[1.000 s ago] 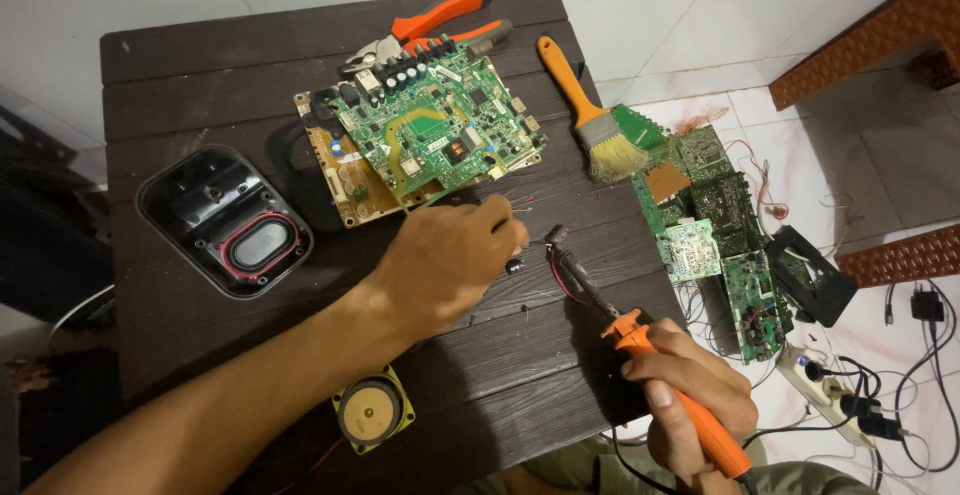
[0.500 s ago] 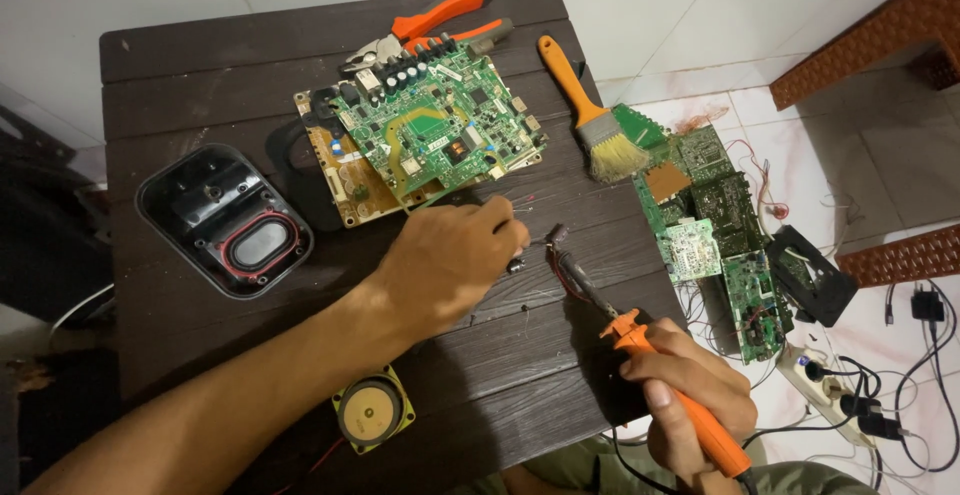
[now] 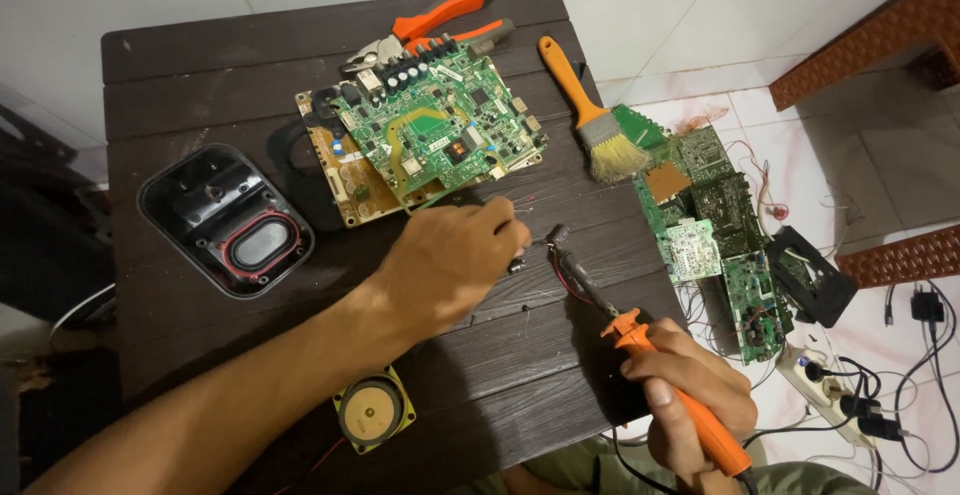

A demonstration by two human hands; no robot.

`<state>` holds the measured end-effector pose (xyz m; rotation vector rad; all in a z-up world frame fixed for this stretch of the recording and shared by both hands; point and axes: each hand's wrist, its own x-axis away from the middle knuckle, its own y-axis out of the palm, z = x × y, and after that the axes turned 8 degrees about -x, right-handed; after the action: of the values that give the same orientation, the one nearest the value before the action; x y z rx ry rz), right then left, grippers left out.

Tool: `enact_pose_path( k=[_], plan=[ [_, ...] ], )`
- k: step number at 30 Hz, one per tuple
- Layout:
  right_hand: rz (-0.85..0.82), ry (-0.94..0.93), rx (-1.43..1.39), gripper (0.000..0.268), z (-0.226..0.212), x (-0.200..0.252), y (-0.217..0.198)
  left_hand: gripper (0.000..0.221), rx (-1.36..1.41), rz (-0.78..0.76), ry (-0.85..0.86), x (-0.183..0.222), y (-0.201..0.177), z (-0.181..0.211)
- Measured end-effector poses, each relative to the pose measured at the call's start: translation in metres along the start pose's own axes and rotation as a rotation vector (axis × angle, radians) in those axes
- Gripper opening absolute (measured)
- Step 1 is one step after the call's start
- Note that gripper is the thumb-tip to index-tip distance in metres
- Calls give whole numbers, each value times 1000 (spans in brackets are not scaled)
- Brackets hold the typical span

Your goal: Soldering wires to electronic components on a workbench

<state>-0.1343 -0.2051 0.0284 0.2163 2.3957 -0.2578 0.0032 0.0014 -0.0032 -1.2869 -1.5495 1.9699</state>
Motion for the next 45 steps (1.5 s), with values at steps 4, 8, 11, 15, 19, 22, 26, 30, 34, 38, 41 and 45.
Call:
enact_pose_path(
  k=[4,8,11,15,19,22,26,30,34,38,41,45],
  plan=[
    [-1,0,-15,32,1,1,0,12,21,-60,-15,0,-3,0],
    [5,-9,-23,32,3,2,-1,15,22,-36,-13,0,-3,1],
    [5,-8,-18,32,2,1,0,16,16,-59,-21,-2,-4,1],
    [16,19,-28,32,-2,0,2,11,18,-40,-7,-1,-2,0],
    [-4,40,-3,32,-1,2,-1,13,20,-30,-10,-1,-4,0],
    [-2,27,-10,32,-1,2,0,14,48,-34,-10,-1,-3,0],
    [9,28,6,32,1,4,-2,10,34,-37,-6,-1,-4,0],
    [36,25,2,31,2,5,0,13,50,-32,-1,-2,-6,0],
    [-8,5,-21,31,1,2,-1,14,49,-5,1,-1,-4,0],
    [1,8,-9,32,-1,1,1,15,52,-8,6,-1,-6,0],
    [7,-9,-9,32,2,1,1,17,53,-6,8,0,-5,0],
    [-9,-38,-6,31,3,1,0,20,41,4,9,1,-5,0]
  ],
)
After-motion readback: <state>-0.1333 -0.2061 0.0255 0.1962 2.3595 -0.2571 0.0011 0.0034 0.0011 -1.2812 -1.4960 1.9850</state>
